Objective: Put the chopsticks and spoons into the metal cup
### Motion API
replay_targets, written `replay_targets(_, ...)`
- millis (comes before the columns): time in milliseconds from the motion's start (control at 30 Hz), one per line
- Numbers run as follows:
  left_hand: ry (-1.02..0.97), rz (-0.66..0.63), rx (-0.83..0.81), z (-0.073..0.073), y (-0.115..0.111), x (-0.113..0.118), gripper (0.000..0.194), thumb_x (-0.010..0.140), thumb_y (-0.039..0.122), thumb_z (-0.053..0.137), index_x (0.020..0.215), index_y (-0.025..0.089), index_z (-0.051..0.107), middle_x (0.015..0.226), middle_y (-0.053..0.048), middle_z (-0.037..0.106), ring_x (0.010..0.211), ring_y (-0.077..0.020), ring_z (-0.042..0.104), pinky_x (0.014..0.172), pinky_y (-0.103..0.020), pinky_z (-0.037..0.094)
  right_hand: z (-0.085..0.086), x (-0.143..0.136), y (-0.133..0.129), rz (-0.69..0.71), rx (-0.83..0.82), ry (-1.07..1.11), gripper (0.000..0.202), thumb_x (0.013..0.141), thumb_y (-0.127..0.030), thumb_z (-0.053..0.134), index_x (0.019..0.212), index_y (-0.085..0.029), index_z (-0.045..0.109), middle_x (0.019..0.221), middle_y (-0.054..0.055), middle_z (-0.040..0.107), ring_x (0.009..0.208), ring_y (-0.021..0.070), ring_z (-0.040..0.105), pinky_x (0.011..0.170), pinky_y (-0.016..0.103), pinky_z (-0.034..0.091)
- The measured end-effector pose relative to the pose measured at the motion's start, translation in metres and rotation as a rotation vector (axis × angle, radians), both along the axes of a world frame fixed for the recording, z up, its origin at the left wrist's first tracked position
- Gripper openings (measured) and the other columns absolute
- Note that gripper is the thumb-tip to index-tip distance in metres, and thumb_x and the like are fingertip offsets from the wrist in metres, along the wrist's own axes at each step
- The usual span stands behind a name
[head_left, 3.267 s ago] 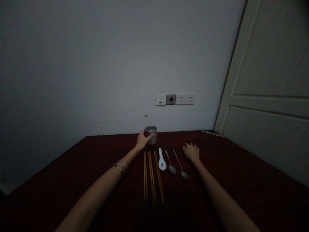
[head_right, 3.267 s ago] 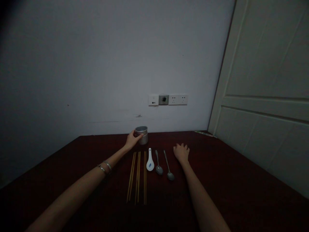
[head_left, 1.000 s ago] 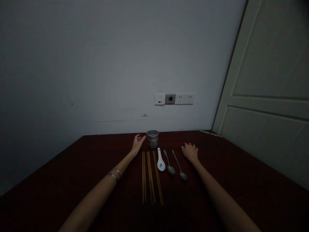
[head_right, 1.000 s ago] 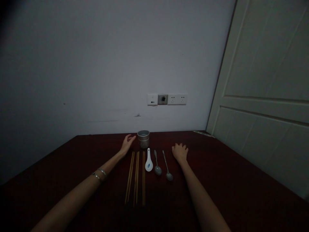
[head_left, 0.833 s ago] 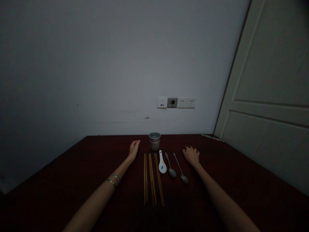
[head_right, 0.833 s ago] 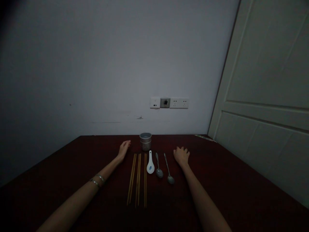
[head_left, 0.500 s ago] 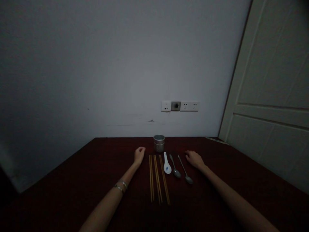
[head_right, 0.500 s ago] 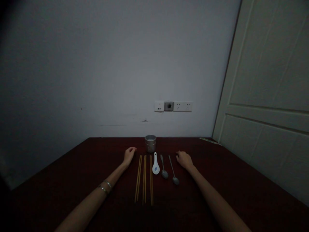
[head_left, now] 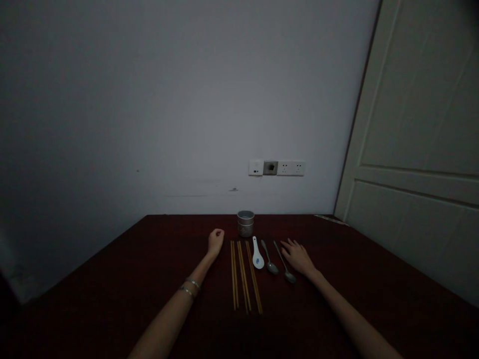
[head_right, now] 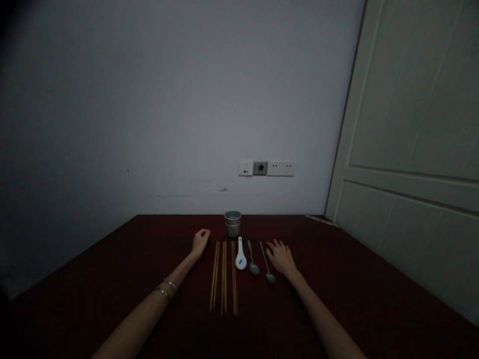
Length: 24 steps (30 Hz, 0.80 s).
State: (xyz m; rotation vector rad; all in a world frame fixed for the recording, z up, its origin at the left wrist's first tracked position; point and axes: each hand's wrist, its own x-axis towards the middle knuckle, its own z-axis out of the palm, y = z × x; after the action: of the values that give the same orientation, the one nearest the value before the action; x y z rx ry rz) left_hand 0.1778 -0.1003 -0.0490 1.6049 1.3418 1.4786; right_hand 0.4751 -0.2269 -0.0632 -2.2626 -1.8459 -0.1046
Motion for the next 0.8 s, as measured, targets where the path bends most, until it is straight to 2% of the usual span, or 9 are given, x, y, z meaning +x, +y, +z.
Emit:
replay_targets(200, -0.024, 0.006, -0.044, -0.003, 0.003, 0.000, 0.011, 0.068, 0.014, 0.052, 0.071, 0.015, 0.062, 0.067, -0.002, 0.062, 0.072, -0.0165, 0.060, 0.072, -0.027, 0.044, -0.001, 0.003, 0.001, -0.001, 0.006, -0.003, 0.048, 0.087, -0.039, 0.031, 0.130, -0.023, 0.045, 0.139, 0.010, 0.037, 0.130, 0.0267, 0.028, 0.101, 0.042, 0.023)
replay_targets(367, -0.030, 0.028, -0.062, -0.003, 0.003, 0.000, 0.019, 0.065, 0.009, 0.053, 0.083, 0.013, 0.060, 0.064, 0.000, 0.058, 0.064, -0.0139, 0.057, 0.066, -0.024, 0.044, -0.002, 0.003, 0.001, 0.011, 0.016, -0.023, 0.047, 0.087, -0.038, 0.031, 0.130, -0.022, 0.046, 0.139, 0.011, 0.038, 0.129, 0.0269, 0.030, 0.101, 0.042, 0.024)
replay_targets(533, -0.001, 0.028, -0.063, -0.001, -0.003, 0.000, 0.019, 0.066, 0.009, 0.052, 0.083, 0.012, 0.060, 0.064, 0.000, 0.057, 0.064, -0.0137, 0.056, 0.065, -0.023, 0.043, -0.001, 0.002, 0.000, 0.013, 0.025, -0.014, 0.047, 0.087, -0.039, 0.032, 0.129, -0.023, 0.046, 0.138, 0.010, 0.039, 0.128, 0.0267, 0.031, 0.101, 0.042, 0.025)
replay_targets(667, 0.138, 0.037, -0.094, 0.008, -0.005, 0.000, 0.016, 0.069, 0.013, 0.051, 0.080, 0.013, 0.062, 0.073, -0.004, 0.063, 0.070, -0.0149, 0.059, 0.068, -0.024, 0.044, -0.002, 0.002, 0.000, 0.005, 0.032, -0.003, 0.047, 0.087, -0.038, 0.032, 0.129, -0.023, 0.047, 0.139, 0.010, 0.038, 0.129, 0.0270, 0.030, 0.101, 0.043, 0.024)
replay_targets(800, 0.247, -0.036, -0.147, 0.023, -0.001, -0.004, 0.007, 0.064, 0.017, 0.057, 0.061, 0.015, 0.063, 0.065, -0.005, 0.064, 0.068, -0.0176, 0.059, 0.068, -0.026, 0.043, -0.003, 0.003, 0.001, 0.004, 0.040, 0.002, 0.047, 0.087, -0.039, 0.031, 0.128, -0.022, 0.048, 0.138, 0.010, 0.040, 0.128, 0.0277, 0.030, 0.101, 0.043, 0.024)
